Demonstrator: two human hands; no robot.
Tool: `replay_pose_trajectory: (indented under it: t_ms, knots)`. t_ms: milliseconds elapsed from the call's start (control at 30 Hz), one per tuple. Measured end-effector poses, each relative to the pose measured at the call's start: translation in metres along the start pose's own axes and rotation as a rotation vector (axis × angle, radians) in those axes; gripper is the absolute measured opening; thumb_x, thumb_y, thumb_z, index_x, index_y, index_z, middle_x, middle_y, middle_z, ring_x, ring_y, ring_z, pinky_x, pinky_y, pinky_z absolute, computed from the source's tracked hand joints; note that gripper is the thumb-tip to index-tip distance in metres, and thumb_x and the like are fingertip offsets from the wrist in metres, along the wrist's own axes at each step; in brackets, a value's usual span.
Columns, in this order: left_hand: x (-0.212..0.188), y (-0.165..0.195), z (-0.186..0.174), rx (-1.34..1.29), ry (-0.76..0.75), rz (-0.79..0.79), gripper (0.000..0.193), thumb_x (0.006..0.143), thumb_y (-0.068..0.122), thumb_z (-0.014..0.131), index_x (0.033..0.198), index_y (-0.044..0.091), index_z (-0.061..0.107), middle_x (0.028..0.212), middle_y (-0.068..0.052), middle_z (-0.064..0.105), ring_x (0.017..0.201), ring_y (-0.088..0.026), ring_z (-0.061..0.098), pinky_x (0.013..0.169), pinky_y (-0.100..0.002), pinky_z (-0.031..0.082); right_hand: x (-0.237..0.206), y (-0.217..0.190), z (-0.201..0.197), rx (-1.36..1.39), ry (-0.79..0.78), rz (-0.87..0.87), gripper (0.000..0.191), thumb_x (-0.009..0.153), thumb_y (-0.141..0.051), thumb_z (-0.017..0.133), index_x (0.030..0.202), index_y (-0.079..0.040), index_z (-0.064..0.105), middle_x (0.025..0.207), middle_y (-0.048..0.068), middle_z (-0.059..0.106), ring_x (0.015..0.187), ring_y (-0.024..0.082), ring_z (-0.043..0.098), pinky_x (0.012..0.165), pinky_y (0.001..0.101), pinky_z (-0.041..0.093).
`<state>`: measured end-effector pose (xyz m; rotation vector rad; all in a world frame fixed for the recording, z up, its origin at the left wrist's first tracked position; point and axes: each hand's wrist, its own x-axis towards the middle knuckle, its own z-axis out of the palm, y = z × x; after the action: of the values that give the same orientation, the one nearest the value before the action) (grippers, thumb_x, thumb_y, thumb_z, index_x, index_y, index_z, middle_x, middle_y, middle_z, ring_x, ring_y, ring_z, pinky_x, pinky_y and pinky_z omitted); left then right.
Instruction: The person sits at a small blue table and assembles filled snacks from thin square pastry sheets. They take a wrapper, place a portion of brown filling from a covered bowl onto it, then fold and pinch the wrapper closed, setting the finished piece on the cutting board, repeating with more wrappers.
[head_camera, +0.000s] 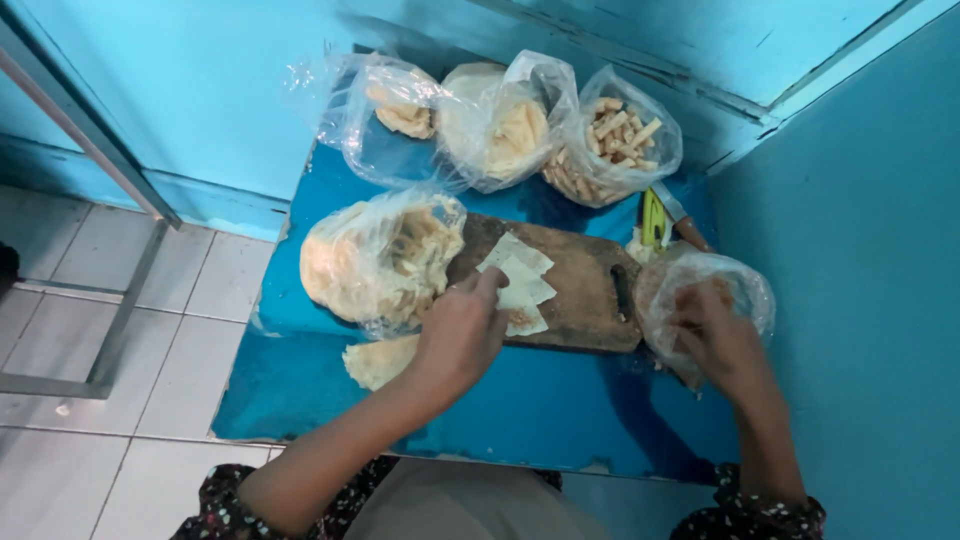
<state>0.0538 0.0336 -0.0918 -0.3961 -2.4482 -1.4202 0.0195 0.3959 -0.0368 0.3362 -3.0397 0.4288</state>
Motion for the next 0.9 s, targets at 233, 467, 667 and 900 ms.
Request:
replay_pose_trajectory:
  t_ms: [233, 467, 667, 900]
  knots:
    - [-0.003, 0.002, -0.012, -0.015, 0.051, -0.013, 0.032, 0.084, -0.003, 0.063, 0.115, 0.002, 0.057, 0.101, -0.023, 0.065, 0.086, -0.048, 0.063, 0.068, -0.057, 0.049, -0.007, -0.015, -0.015, 0.414, 0.062, 0.232, 0.037, 0.087, 0.001, 0.074, 0.119, -0.002, 0.056, 0.097, 0.015, 0.075, 0.091, 0.024, 0.075, 0.073, 0.0379, 0.061]
    - [-0.004, 0.002, -0.003, 0.060, 0.064, -0.025, 0.032, 0.086, -0.008, 0.056, 0.117, 0.001, 0.057, 0.102, -0.024, 0.064, 0.087, -0.049, 0.063, 0.072, -0.057, 0.050, 0.013, -0.089, 0.002, 0.813, 0.145, 0.083, 0.043, 0.081, 0.004, 0.079, 0.111, -0.004, 0.050, 0.094, 0.010, 0.074, 0.092, 0.019, 0.075, 0.080, 0.0335, 0.063]
    - [-0.001, 0.000, -0.004, 0.074, 0.065, -0.039, 0.031, 0.082, -0.005, 0.062, 0.113, 0.001, 0.057, 0.100, -0.023, 0.065, 0.086, -0.048, 0.064, 0.070, -0.056, 0.051, 0.019, -0.177, 0.060, 0.475, 0.098, -0.398, 0.029, 0.091, -0.003, 0.076, 0.111, -0.006, 0.055, 0.098, 0.009, 0.075, 0.095, 0.018, 0.079, 0.075, 0.0311, 0.063]
    - [-0.001, 0.001, 0.000, 0.067, 0.071, -0.038, 0.031, 0.079, -0.003, 0.064, 0.109, 0.003, 0.057, 0.100, -0.021, 0.066, 0.088, -0.047, 0.065, 0.071, -0.055, 0.052, 0.011, -0.202, 0.060, 0.098, 0.258, -0.617, 0.023, 0.090, -0.005, 0.072, 0.111, -0.008, 0.063, 0.097, 0.011, 0.073, 0.086, 0.032, 0.072, 0.069, 0.0413, 0.056]
